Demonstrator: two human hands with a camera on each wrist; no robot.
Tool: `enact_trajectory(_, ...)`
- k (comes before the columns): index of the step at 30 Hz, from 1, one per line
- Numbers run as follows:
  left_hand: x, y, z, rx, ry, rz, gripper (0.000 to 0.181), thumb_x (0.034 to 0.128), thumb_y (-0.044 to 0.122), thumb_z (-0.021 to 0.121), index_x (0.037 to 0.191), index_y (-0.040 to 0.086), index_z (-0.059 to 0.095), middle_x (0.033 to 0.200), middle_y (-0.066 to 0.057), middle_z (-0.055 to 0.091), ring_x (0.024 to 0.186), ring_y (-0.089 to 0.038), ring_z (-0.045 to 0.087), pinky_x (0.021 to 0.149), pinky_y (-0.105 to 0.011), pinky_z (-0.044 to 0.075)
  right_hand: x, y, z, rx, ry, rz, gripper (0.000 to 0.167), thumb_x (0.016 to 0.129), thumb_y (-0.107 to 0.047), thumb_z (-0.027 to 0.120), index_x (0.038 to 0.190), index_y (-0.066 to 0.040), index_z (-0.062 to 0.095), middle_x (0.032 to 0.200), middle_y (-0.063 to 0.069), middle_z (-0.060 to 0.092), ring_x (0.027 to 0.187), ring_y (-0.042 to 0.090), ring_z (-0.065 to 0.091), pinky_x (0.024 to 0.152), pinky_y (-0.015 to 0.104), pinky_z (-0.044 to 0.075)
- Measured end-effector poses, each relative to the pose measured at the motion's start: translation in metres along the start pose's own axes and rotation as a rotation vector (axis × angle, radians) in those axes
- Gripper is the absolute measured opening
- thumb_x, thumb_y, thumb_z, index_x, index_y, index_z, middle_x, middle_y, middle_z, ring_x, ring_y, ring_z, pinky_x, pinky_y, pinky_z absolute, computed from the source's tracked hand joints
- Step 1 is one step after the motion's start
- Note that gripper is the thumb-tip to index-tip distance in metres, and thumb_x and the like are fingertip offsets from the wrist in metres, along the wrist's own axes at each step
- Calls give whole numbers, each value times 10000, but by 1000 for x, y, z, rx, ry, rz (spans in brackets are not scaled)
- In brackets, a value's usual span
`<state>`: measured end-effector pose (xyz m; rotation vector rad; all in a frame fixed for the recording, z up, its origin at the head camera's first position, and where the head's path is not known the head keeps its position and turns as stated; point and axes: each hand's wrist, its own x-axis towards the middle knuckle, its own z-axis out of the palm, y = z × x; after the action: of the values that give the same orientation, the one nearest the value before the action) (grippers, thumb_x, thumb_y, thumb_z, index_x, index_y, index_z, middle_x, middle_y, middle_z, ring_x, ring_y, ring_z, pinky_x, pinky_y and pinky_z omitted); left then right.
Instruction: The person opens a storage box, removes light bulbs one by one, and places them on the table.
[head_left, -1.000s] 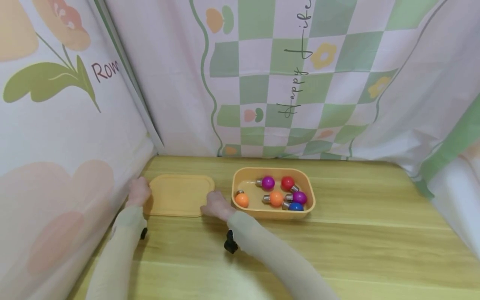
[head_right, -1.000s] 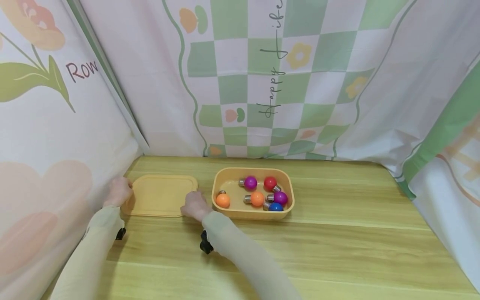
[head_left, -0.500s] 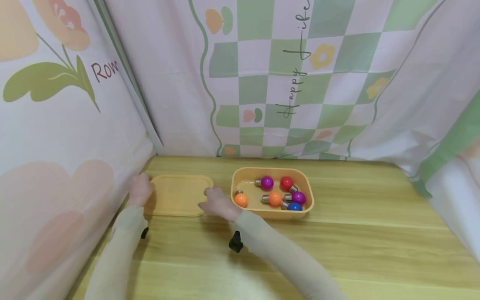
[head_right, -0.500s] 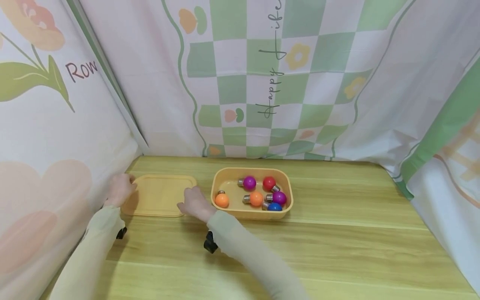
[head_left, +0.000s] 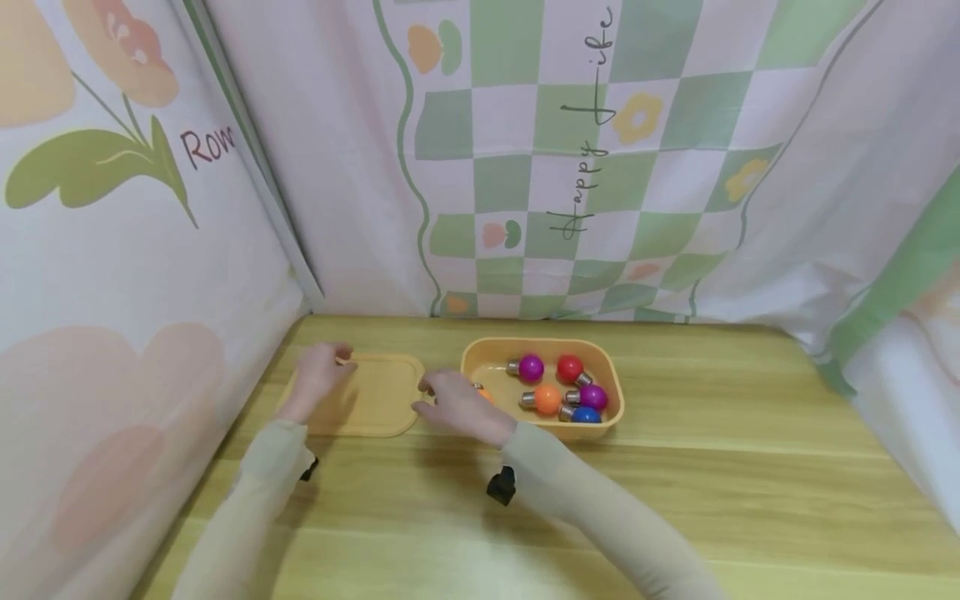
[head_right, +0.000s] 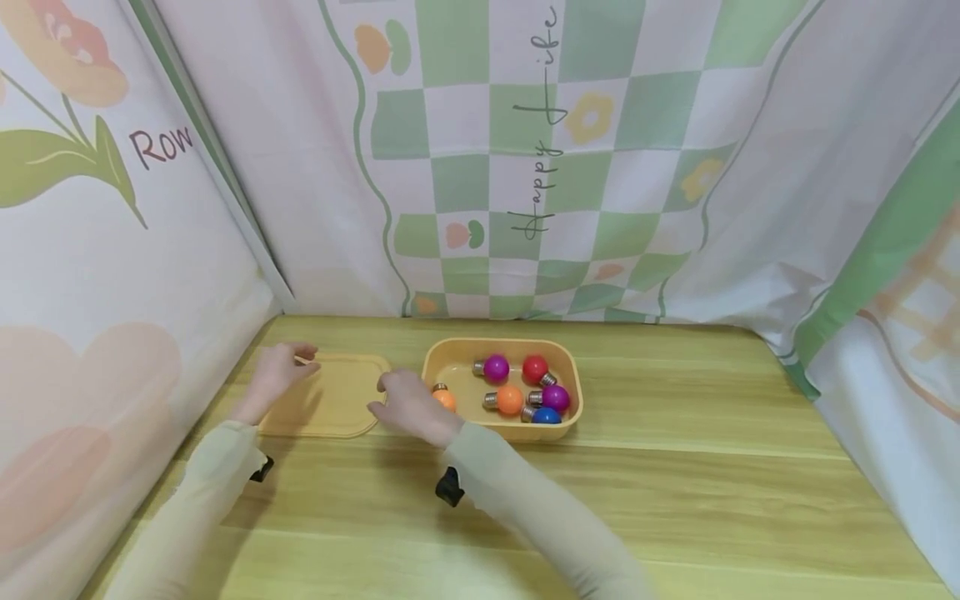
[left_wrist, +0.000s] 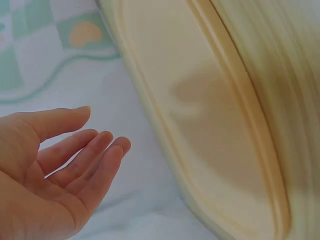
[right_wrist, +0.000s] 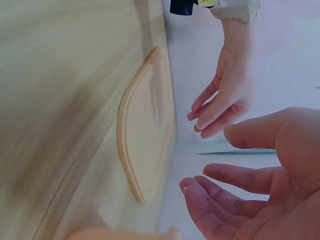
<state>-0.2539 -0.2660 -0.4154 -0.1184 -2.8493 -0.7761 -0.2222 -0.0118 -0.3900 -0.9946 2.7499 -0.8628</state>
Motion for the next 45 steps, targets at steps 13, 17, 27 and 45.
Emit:
enact_trajectory(13, -4, 52, 23, -41, -34, 128, 358, 888, 75, 701, 1195, -102, 647, 1137, -273, 706, 968, -402, 714, 852, -476, 611, -23, 25, -23, 4, 63, 65, 295, 935, -183, 666, 1132, 37, 671, 1062, 181, 689, 956, 289, 671, 855, 403, 593)
enact_trajectory(17, -6, 67, 29, -67, -82, 177, 384, 892, 76, 700, 1226, -101, 628, 1179, -279, 687, 1006, -402, 705, 863, -460, 615, -29, 35, -33, -7, 95, 71, 281, 934, -185, 668, 1112, 32, 682, 1058, 181, 706, 961, 297, 680, 851, 398, 599)
enact_trajectory(27, -12, 92, 47, -34, -154, 277, 464, 891, 82, 703, 1310, -79, 583, 1295, -272, 635, 1160, -408, 640, 1023, -501, 537, -47, 64, -50, -50, 154, 30, 296, 931, -208, 673, 1099, 37, 682, 1068, 192, 697, 973, 310, 640, 863, 421, 570)
enact_trajectory(45, -12, 109, 70, -46, -224, 348, 651, 976, 323, 629, 1464, -51, 412, 1524, -250, 426, 1429, -400, 411, 1220, -514, 324, -66, 113, -68, -139, 175, 18, 169, 877, -140, 716, 911, 23, 689, 934, 174, 736, 872, 315, 689, 750, 406, 597)
